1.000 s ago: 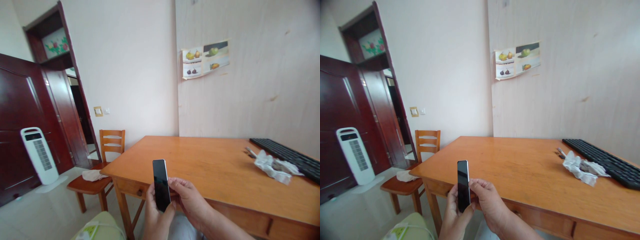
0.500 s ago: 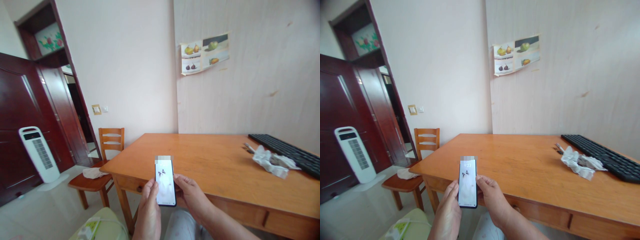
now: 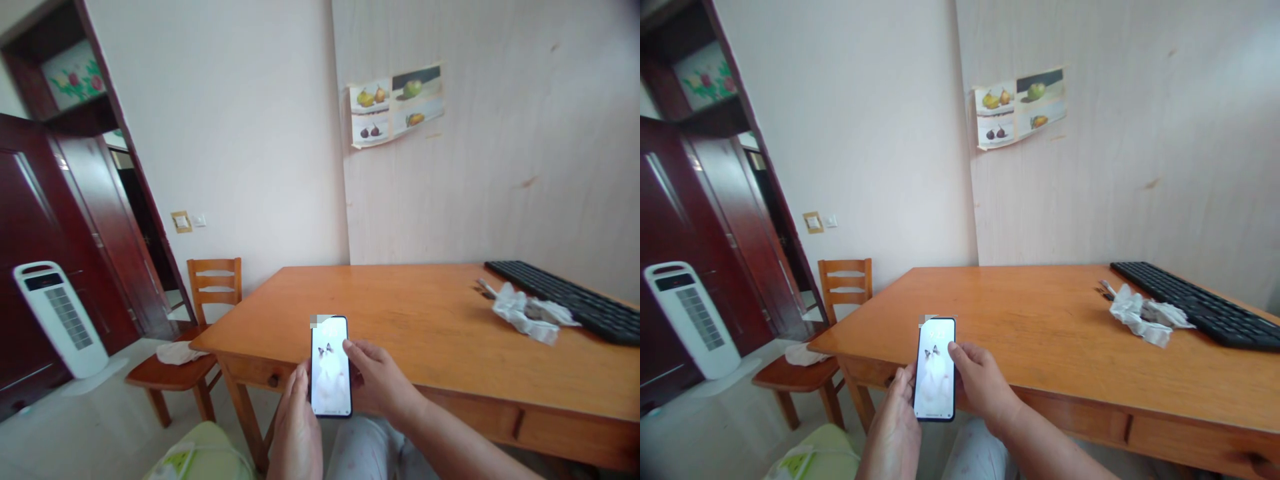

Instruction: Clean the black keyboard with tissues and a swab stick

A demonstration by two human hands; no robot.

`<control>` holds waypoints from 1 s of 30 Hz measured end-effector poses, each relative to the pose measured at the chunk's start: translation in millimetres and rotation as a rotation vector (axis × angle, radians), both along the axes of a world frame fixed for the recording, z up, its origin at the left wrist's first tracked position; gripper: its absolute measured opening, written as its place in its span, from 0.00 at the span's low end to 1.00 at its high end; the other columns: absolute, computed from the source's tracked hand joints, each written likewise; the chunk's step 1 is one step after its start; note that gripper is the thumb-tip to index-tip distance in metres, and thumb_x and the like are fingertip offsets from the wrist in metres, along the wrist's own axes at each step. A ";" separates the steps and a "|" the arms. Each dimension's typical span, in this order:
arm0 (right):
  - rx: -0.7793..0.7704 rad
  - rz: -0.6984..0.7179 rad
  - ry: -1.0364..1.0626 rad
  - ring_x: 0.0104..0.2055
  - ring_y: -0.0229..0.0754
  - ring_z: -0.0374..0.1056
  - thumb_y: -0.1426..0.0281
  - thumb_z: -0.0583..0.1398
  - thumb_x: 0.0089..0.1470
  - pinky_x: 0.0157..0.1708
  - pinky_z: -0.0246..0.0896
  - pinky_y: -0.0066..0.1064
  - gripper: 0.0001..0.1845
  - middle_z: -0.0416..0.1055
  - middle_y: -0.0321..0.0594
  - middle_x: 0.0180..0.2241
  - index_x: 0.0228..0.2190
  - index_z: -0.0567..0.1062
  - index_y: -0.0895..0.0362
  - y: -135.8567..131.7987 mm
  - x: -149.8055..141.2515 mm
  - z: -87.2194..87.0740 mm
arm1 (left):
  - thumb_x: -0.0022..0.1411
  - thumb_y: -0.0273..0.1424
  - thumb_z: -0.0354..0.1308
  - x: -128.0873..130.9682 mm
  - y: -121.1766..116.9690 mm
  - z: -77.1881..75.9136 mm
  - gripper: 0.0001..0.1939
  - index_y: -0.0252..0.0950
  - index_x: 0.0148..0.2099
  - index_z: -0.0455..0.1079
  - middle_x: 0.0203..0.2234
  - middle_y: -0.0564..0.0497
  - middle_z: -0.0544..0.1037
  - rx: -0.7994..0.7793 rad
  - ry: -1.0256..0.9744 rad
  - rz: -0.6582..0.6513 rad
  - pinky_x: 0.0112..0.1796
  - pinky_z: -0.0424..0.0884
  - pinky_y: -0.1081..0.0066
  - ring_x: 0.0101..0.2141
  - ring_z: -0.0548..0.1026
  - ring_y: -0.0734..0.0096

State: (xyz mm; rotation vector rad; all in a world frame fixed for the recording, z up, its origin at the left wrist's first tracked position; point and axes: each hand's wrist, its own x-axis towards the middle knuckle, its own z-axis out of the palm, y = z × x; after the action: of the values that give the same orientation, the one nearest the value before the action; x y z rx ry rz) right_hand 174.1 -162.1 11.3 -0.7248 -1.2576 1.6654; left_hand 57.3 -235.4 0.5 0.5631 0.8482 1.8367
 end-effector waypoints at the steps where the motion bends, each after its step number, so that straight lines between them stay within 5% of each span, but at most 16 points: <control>1: 0.007 -0.014 -0.015 0.25 0.38 0.66 0.46 0.62 0.52 0.28 0.58 0.30 0.26 0.72 0.37 0.23 0.27 0.74 0.59 0.5 2.4 3.8 | 0.60 0.47 0.61 1.0 -0.1 1.4 0.26 0.36 0.55 0.73 0.57 0.42 0.75 0.001 -0.016 -0.010 0.60 0.62 0.55 0.62 0.65 0.52; 19: 0.003 0.094 0.039 0.31 0.45 0.73 0.45 0.59 0.55 0.31 0.65 0.33 0.29 0.78 0.43 0.31 0.39 0.78 0.59 -8.1 7.1 -2.2 | 0.60 0.52 0.58 7.3 0.7 20.4 0.31 0.33 0.55 0.74 0.50 0.40 0.78 -0.074 -0.048 -0.043 0.53 0.68 0.51 0.52 0.75 0.48; 30: 0.088 0.142 0.114 0.46 0.49 0.73 0.63 0.61 0.57 0.44 0.67 0.41 0.20 0.77 0.44 0.45 0.50 0.75 0.55 -16.5 8.3 -5.4 | 0.65 0.49 0.53 12.0 -1.0 33.6 0.26 0.35 0.54 0.74 0.51 0.42 0.78 0.023 -0.025 -0.072 0.53 0.68 0.58 0.53 0.73 0.54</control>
State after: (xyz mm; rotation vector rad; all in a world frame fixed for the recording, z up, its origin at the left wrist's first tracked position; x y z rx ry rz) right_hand 182.5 -178.6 5.8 -0.4902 -1.3170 1.7281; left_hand 69.3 -236.4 34.1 0.5765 0.7816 1.7865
